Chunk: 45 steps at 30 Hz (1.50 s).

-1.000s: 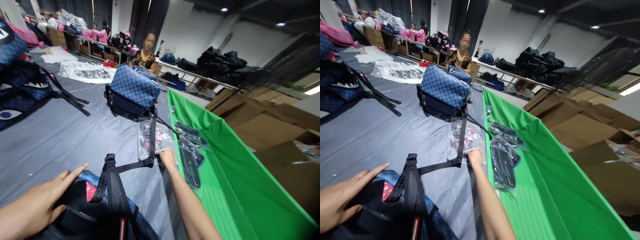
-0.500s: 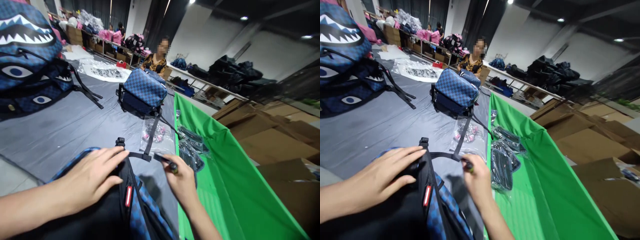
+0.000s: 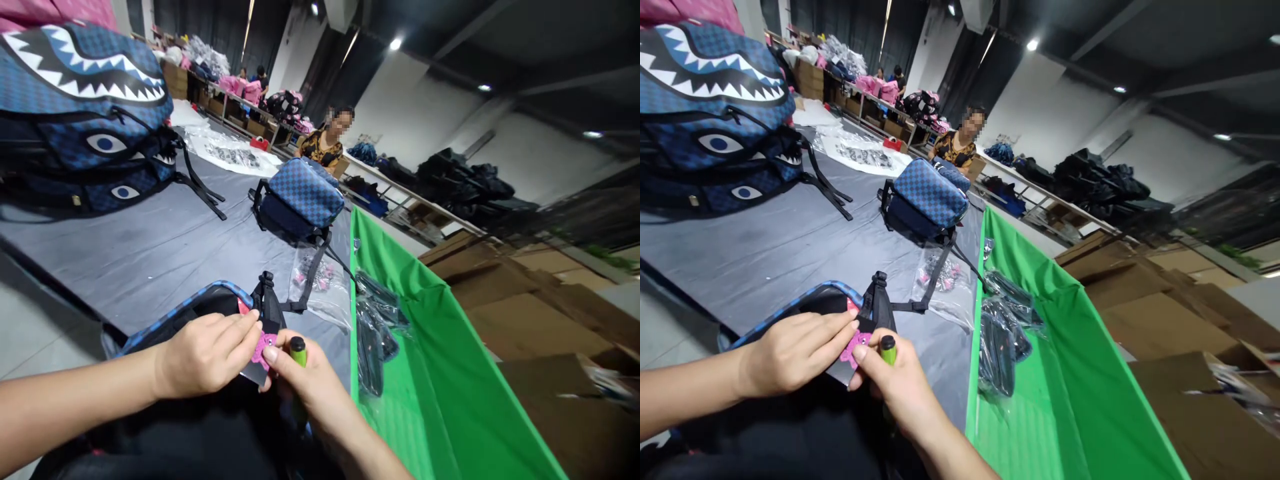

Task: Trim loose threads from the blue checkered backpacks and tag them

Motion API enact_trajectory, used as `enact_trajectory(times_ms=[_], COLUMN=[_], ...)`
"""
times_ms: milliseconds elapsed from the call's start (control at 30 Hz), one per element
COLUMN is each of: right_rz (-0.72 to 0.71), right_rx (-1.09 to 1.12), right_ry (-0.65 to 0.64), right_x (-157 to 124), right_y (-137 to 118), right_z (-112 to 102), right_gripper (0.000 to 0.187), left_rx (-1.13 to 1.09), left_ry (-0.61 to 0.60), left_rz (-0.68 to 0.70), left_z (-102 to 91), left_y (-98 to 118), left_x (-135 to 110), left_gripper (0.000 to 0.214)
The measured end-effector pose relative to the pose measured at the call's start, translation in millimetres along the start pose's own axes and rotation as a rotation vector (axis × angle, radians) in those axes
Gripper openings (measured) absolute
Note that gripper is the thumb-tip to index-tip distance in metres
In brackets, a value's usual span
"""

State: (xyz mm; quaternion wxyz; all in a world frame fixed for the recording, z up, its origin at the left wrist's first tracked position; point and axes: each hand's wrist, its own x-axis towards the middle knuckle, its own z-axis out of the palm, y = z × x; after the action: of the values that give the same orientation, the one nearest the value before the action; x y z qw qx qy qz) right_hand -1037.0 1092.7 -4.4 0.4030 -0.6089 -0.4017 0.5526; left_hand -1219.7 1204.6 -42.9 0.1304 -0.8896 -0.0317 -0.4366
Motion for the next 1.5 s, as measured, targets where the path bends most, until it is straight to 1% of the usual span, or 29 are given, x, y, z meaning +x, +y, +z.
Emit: enact_trajectory(times_ms=[33,67,100,167,200,233,267,300,367,433,467,533,600,667,733,767,800,833,900,967,1067,1133,1167,1233,1300,1367,1433,1500], right_rz=[-0.001,-0.038,-0.102,-0.285,-0.371,-0.429,-0.448,-0.425,-0.293,-0.172,-0.144,-0.134,-0.128,-0.108,-0.08,-0.072,-0.071,-0.076,-0.083,-0.07,-0.072,-0.122,-0.164,-0.244,-0.272,-0.271,-0.307,-0.375], right_rx=[-0.01,-0.064,-0.168,-0.465,-0.616,-0.75,-0.861,-0.956,-1.113,-1.241,-1.3,-1.414,-1.49,-1.517,-1.53,-1.535,-1.535,-1.529,-1.512,-1.521,-1.581,-1.59,-1.561,-1.435,-1.293,-1.226,-1.242,-1.307], right_ry=[0.039,0.107,0.191,0.371,0.432,0.452,0.429,0.367,0.211,0.084,0.031,-0.064,-0.147,-0.192,-0.201,-0.211,-0.228,-0.249,-0.29,-0.292,-0.251,-0.199,-0.163,-0.118,-0.14,-0.199,-0.235,-0.252], right_x=[4,9,14,24,30,36,42,47,55,59,60,60,63,69,79,85,90,95,101,101,91,86,85,91,103,115,121,121], right_y=[1,3,6,11,14,17,18,18,15,8,4,-1,-2,0,6,9,12,15,20,21,16,10,7,5,7,10,12,11], right_z=[1,1,-1,-4,-5,-4,-1,3,14,26,32,42,49,53,55,56,56,56,56,56,56,57,58,63,71,78,82,81], right_gripper=[0.039,0.037,0.034,0.026,0.021,0.019,0.02,0.023,0.028,0.032,0.033,0.033,0.033,0.033,0.034,0.034,0.034,0.033,0.031,0.032,0.034,0.035,0.034,0.034,0.033,0.032,0.029,0.024], left_rx=[-0.021,-0.044,-0.067,-0.091,-0.094,-0.106,-0.132,-0.172,-0.262,-0.321,-0.336,-0.361,-0.393,-0.409,-0.386,-0.382,-0.387,-0.405,-0.461,-0.479,-0.493,-0.495,-0.487,-0.461,-0.457,-0.473,-0.474,-0.445], left_ry=[-0.035,-0.078,-0.136,-0.261,-0.314,-0.366,-0.411,-0.444,-0.465,-0.437,-0.416,-0.384,-0.362,-0.37,-0.429,-0.487,-0.553,-0.614,-0.693,-0.697,-0.684,-0.676,-0.669,-0.657,-0.645,-0.636,-0.633,-0.636], left_rz=[-0.012,-0.044,-0.102,-0.294,-0.404,-0.503,-0.576,-0.622,-0.652,-0.646,-0.638,-0.621,-0.639,-0.745,-0.941,-1.039,-1.117,-1.168,-1.194,-1.199,-1.213,-1.225,-1.228,-1.221,-1.207,-1.208,-1.222,-1.224], left_z=[0.7,1.1,1.1,0.1,-0.5,-1.0,-1.2,-1.1,-0.4,0.3,0.3,-0.4,-2.0,-3.2,-3.3,-2.6,-1.7,-0.5,2.1,3.8,3.1,1.0,0.0,-1.4,-2.2,-2.9,-3.7,-4.4], left_y=[0,0,-1,-3,-4,-5,-5,-5,-5,-5,-4,-4,-3,-3,-4,-5,-6,-7,-10,-12,-12,-11,-11,-10,-11,-12,-14,-14], left_x=[-4,-10,-18,-39,-52,-64,-76,-86,-100,-105,-106,-106,-107,-110,-114,-115,-117,-118,-118,-119,-119,-119,-120,-121,-123,-126,-129,-130], left_gripper=[0.034,0.037,0.042,0.049,0.051,0.052,0.049,0.044,0.032,0.028,0.028,0.029,0.033,0.047,0.065,0.069,0.068,0.064,0.055,0.054,0.057,0.058,0.058,0.059,0.059,0.058,0.058,0.059])
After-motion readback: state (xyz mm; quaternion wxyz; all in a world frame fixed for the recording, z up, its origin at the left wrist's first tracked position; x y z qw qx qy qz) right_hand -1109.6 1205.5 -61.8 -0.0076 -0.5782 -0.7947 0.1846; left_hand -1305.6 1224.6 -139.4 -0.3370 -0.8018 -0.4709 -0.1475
